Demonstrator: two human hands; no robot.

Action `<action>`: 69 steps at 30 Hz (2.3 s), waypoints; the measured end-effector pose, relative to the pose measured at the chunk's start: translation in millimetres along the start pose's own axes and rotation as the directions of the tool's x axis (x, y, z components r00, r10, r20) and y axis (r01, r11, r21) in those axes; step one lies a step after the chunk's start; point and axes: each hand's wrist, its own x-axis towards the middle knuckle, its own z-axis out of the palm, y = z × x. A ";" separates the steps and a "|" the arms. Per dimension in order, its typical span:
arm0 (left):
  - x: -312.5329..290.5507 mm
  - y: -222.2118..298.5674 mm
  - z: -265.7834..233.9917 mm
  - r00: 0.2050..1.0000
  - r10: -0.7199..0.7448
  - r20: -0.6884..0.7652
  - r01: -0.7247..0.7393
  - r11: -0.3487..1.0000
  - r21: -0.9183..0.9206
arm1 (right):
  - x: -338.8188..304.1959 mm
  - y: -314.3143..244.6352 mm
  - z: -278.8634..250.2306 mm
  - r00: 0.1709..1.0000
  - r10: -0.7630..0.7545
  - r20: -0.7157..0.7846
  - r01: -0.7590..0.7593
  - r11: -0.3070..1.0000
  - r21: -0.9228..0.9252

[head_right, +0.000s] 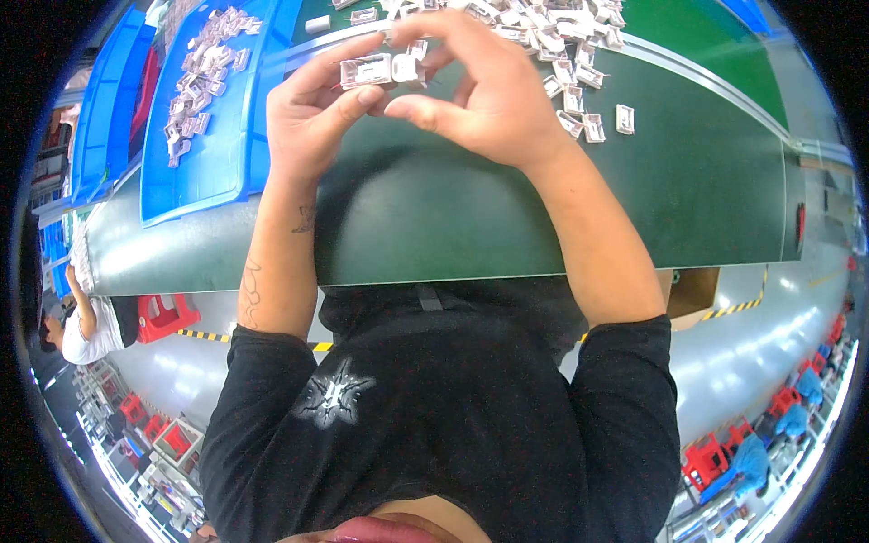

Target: The person dumps small components from a plastic tray onto the workbench, then assembles the parts by hand and places them into a blue container.

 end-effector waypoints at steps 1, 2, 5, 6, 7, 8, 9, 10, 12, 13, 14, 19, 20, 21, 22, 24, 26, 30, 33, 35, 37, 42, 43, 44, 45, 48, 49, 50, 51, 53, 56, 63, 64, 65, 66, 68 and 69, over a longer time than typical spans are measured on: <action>-0.6 0.3 -0.4 0.999 0.018 0.035 -0.018 1.000 -0.006 | -0.2 0.9 1.3 0.999 -0.025 0.030 0.025 1.000 -0.015; 0.2 1.2 -1.2 0.999 0.030 0.013 -0.031 0.999 0.043 | -0.4 2.1 5.1 1.000 0.019 0.001 -0.019 0.997 0.079; 8.4 7.8 -11.6 0.959 0.153 -0.240 -0.202 0.961 -0.191 | 0.6 3.2 0.7 0.987 0.133 -0.094 -0.127 0.990 0.069; 12.9 10.7 -16.0 0.898 0.146 -0.414 -0.341 0.826 -0.449 | 1.1 3.1 -0.5 0.992 0.098 -0.083 -0.093 0.994 0.059; 13.6 11.0 -16.3 0.907 0.116 -0.405 -0.325 0.804 -0.498 | 1.1 1.8 -2.2 0.987 0.129 -0.093 -0.122 0.989 0.087; 14.2 11.3 -16.8 0.914 0.086 -0.395 -0.310 0.779 -0.546 | 0.7 -0.2 -5.3 0.982 0.161 -0.101 -0.149 0.982 0.114; 15.3 8.7 -13.2 0.931 0.019 -0.364 -0.197 0.865 -0.460 | 1.7 -0.7 -2.1 0.981 0.139 -0.137 -0.119 0.982 0.146; 13.9 5.0 -8.5 0.945 0.113 -0.307 -0.204 0.937 -0.282 | 1.2 -2.9 -1.3 0.981 0.139 -0.136 -0.119 0.982 0.147; 11.5 -1.0 2.3 0.940 0.337 0.053 -0.326 0.839 0.436 | -2.2 -8.2 3.4 0.877 0.450 -0.169 -0.400 0.878 0.262; 9.5 -3.8 9.5 0.912 0.369 0.180 -0.391 0.650 0.651 | -1.6 -8.7 5.6 0.877 0.449 -0.171 -0.399 0.878 0.264; 9.0 -6.1 14.0 0.909 0.347 0.230 -0.410 0.647 0.643 | -1.3 -9.2 8.2 0.855 0.503 -0.126 -0.442 0.834 0.331; 8.2 -3.0 23.6 0.927 0.347 0.139 -0.339 0.623 0.705 | -1.5 -14.3 12.0 0.819 0.567 -0.089 -0.516 0.795 0.320; 8.9 -1.6 23.5 0.920 0.365 0.145 -0.355 0.619 0.700 | -1.0 -15.7 12.4 0.796 0.602 -0.066 -0.554 0.768 0.321; 9.4 -0.4 23.1 0.910 0.383 0.159 -0.375 0.598 0.708 | -0.8 -17.3 12.8 0.793 0.603 -0.085 -0.545 0.765 0.342; 9.7 0.4 22.7 0.900 0.400 0.173 -0.394 0.577 0.715 | -0.8 -19.1 12.6 0.813 0.573 -0.102 -0.509 0.784 0.356; 9.6 1.6 21.1 0.890 0.416 0.188 -0.413 0.556 0.722 | -1.0 -21.9 9.5 0.819 0.570 -0.065 -0.499 0.764 0.409; 8.6 2.2 19.3 0.931 0.333 0.148 -0.343 0.665 0.663 | -0.6 -23.2 7.0 0.848 0.528 -0.031 -0.458 0.763 0.457; 5.0 1.8 17.9 0.964 0.263 0.036 -0.248 0.844 0.475 | -1.5 -23.6 4.7 0.858 0.508 0.076 -0.498 0.786 0.366; 2.5 0.8 17.6 0.974 0.226 0.020 -0.212 0.874 0.438 | -3.5 -24.2 5.4 0.846 0.526 0.090 -0.524 0.786 0.327; 3.0 0.1 16.1 0.954 0.294 0.065 -0.288 0.831 0.475 | -4.3 -24.3 5.5 0.828 0.554 0.091 -0.552 0.774 0.309; 1.5 1.7 13.5 0.975 0.220 0.019 -0.195 0.820 0.538 | -4.2 -23.8 5.1 0.885 0.462 -0.060 -0.415 0.839 0.352; 1.8 7.9 6.4 0.979 0.200 -0.026 -0.160 0.850 0.502 | -2.4 -19.2 -4.9 0.998 0.015 0.053 -0.010 0.997 -0.076; 1.9 9.0 5.6 0.965 0.258 0.042 -0.237 0.797 0.556 | -0.6 -16.8 -4.1 0.992 -0.091 0.085 0.106 0.976 -0.189; 2.0 9.7 5.4 0.954 0.284 0.097 -0.281 0.734 0.618 | -0.8 -16.5 -5.7 0.992 -0.090 0.084 0.105 0.976 -0.189; 1.9 10.1 5.3 0.944 0.310 0.114 -0.314 0.737 0.599 | -1.0 -16.2 -6.7 0.990 -0.078 0.114 0.094 0.985 -0.144; 1.1 9.7 5.6 0.942 0.308 0.133 -0.329 0.763 0.557 | -2.5 -17.8 -10.2 0.987 -0.028 0.157 0.040 0.997 -0.073; 0.5 9.2 5.9 0.956 0.270 0.113 -0.288 0.801 0.525 | -3.2 -19.0 -10.9 0.989 0.019 0.148 -0.012 0.999 -0.045; 0.1 8.9 5.9 0.974 0.210 0.089 -0.226 0.834 0.503 | -3.2 -19.6 -11.3 0.985 0.013 0.170 -0.006 0.999 -0.045; -0.3 8.6 5.9 0.969 0.230 0.095 -0.246 0.835 0.493 | -3.0 -20.3 -12.2 0.985 -0.002 0.171 0.008 0.999 -0.032; -0.5 7.8 5.9 0.975 0.203 0.088 -0.219 0.845 0.487 | -2.8 -20.7 -13.1 0.985 -0.017 0.170 0.021 1.000 -0.020; -1.1 7.2 6.4 0.976 0.192 0.099 -0.215 0.853 0.475 | -4.3 -19.9 -12.3 0.981 -0.048 0.187 0.056 0.998 -0.037; -1.2 5.3 7.7 0.991 0.116 -0.062 -0.111 0.991 0.079 | -8.3 -14.3 -6.8 0.984 0.170 -0.046 -0.153 0.955 0.254; -0.8 5.4 7.6 0.986 0.159 -0.039 -0.157 0.986 0.056 | -6.9 -13.3 -7.9 0.981 0.180 -0.076 -0.150 0.944 0.293; 0.0 5.6 7.5 0.987 0.160 -0.018 -0.152 0.959 0.241 | -5.4 -12.3 -8.0 0.981 0.178 -0.074 -0.149 0.944 0.294; -0.1 6.2 7.5 0.989 0.146 -0.015 -0.126 0.901 0.414 | -3.6 -11.5 -9.1 0.988 0.125 -0.088 -0.101 0.965 0.241; 1.5 6.5 8.3 0.981 0.189 0.040 -0.186 0.871 0.454 | -1.6 -11.5 -11.0 0.994 0.023 -0.109 -0.009 0.991 0.132; 2.2 6.6 8.5 0.981 0.182 0.070 -0.193 0.856 0.479 | -0.7 -12.0 -13.5 0.997 0.068 -0.026 -0.063 0.987 0.148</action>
